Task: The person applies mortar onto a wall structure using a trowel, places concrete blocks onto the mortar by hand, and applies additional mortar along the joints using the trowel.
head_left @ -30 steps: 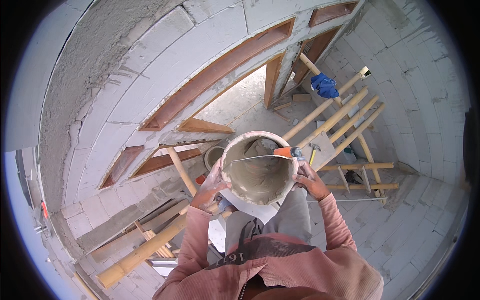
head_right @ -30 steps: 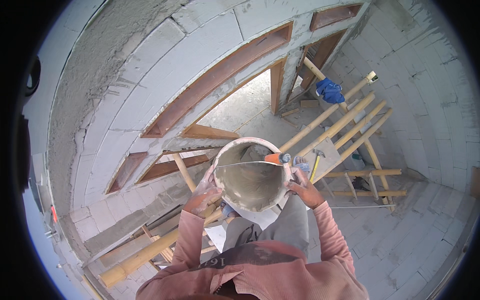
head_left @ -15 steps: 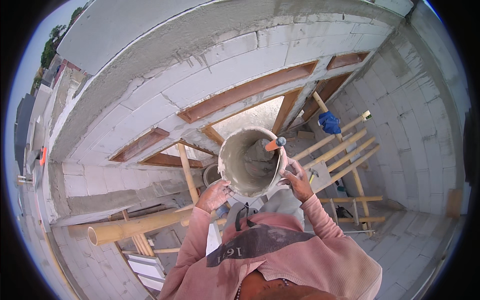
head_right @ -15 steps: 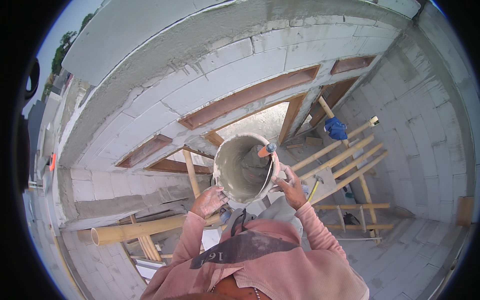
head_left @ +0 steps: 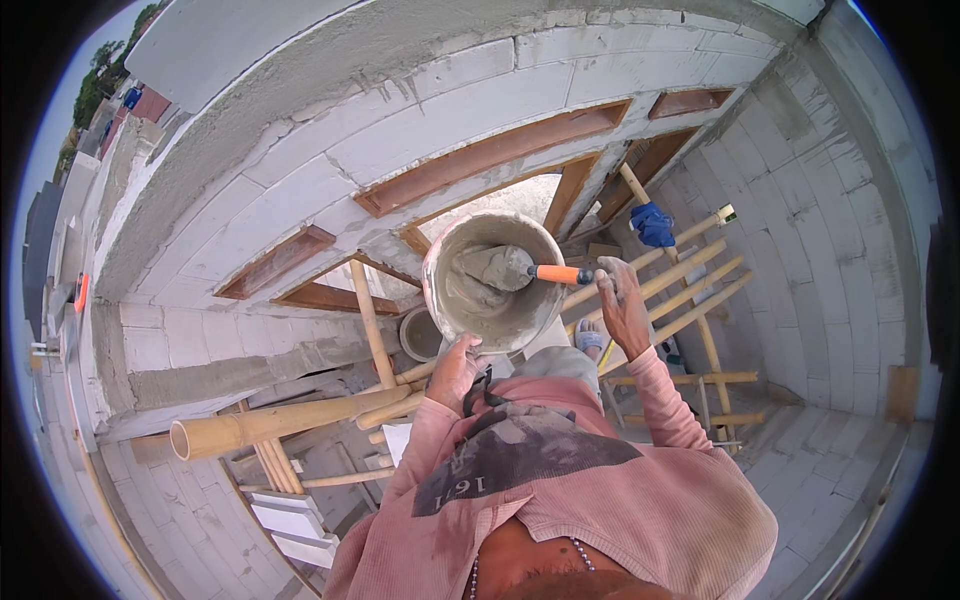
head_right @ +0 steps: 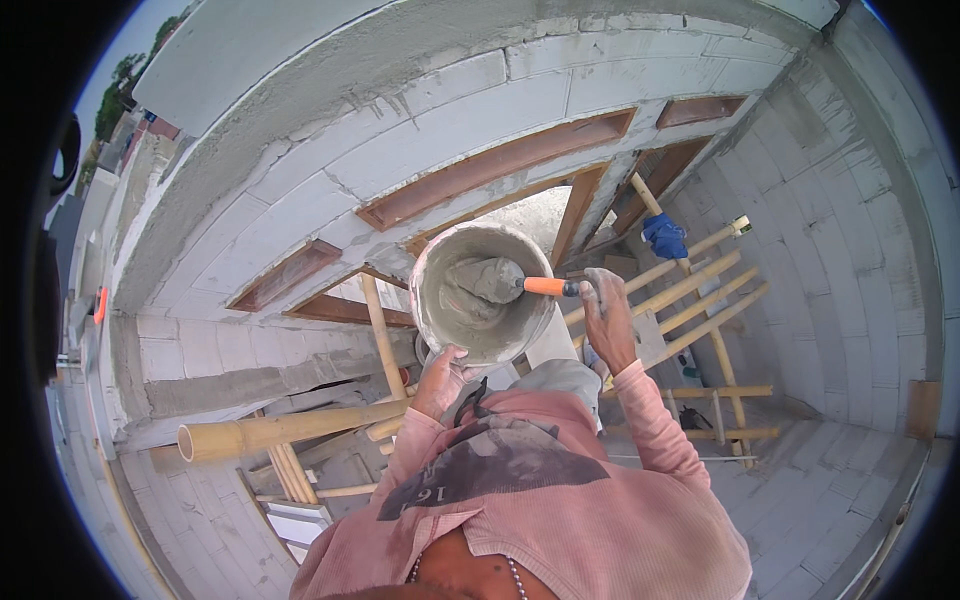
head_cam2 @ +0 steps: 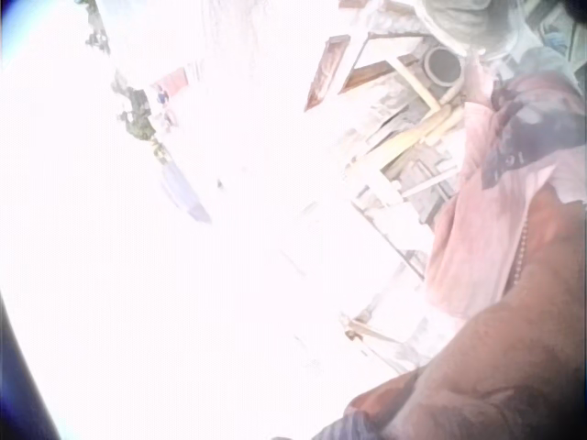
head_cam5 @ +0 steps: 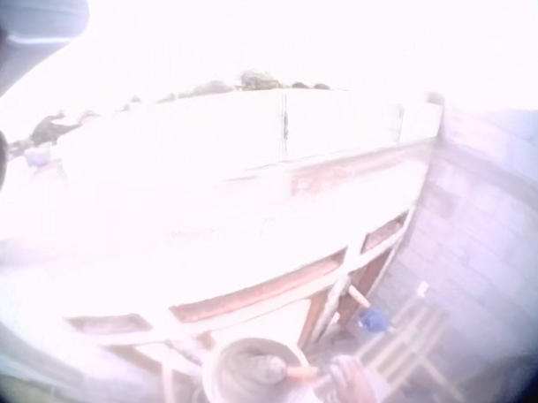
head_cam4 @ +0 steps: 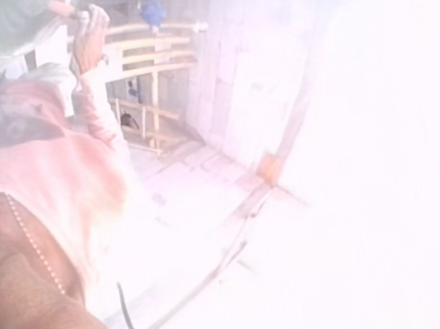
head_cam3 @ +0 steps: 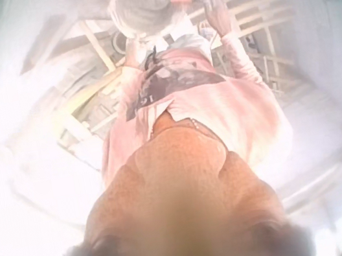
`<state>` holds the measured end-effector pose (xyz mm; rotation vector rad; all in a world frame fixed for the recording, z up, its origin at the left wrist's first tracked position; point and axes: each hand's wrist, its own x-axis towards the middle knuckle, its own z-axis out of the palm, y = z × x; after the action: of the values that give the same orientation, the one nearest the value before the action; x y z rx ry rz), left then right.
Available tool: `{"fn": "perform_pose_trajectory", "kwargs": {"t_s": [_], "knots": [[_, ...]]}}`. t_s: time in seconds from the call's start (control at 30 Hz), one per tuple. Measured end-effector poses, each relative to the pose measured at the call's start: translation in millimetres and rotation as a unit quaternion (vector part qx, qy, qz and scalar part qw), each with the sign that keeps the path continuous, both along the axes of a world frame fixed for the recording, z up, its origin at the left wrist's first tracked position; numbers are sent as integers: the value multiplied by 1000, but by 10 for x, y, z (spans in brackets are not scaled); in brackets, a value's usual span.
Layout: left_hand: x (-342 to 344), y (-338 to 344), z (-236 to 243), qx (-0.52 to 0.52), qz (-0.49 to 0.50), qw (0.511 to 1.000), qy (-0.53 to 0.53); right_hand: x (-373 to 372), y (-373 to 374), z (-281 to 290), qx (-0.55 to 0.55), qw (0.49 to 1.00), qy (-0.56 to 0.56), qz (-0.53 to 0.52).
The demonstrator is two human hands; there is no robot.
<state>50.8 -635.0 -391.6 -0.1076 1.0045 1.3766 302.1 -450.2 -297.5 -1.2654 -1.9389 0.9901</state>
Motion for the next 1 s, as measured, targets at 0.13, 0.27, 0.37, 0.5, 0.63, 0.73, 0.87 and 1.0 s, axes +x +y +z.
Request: {"fn": "perform_pose_trajectory", "kwargs": {"t_s": [0.13,0.27,0.37,0.5,0.63,0.73,0.87,1.0], "knots": [[10,119,437,-53,-39,972,224,-308,127,680,238,950,-180,90],[-71,274,526,20,-40,972,229,-569,283,429,361,842,-333,223],[-3,322,643,25,-36,973,229,-618,460,316,395,800,-375,250],[1,373,667,73,-12,976,206,-671,530,490,369,787,-403,285],[-56,395,628,73,15,980,186,-693,474,922,233,831,-419,281],[-170,433,609,22,28,977,211,-607,595,1031,290,805,-439,274],[-340,405,655,55,40,976,205,-526,584,1444,326,791,-413,312],[-395,471,812,61,36,969,236,-498,625,1511,399,771,-398,298]]}}
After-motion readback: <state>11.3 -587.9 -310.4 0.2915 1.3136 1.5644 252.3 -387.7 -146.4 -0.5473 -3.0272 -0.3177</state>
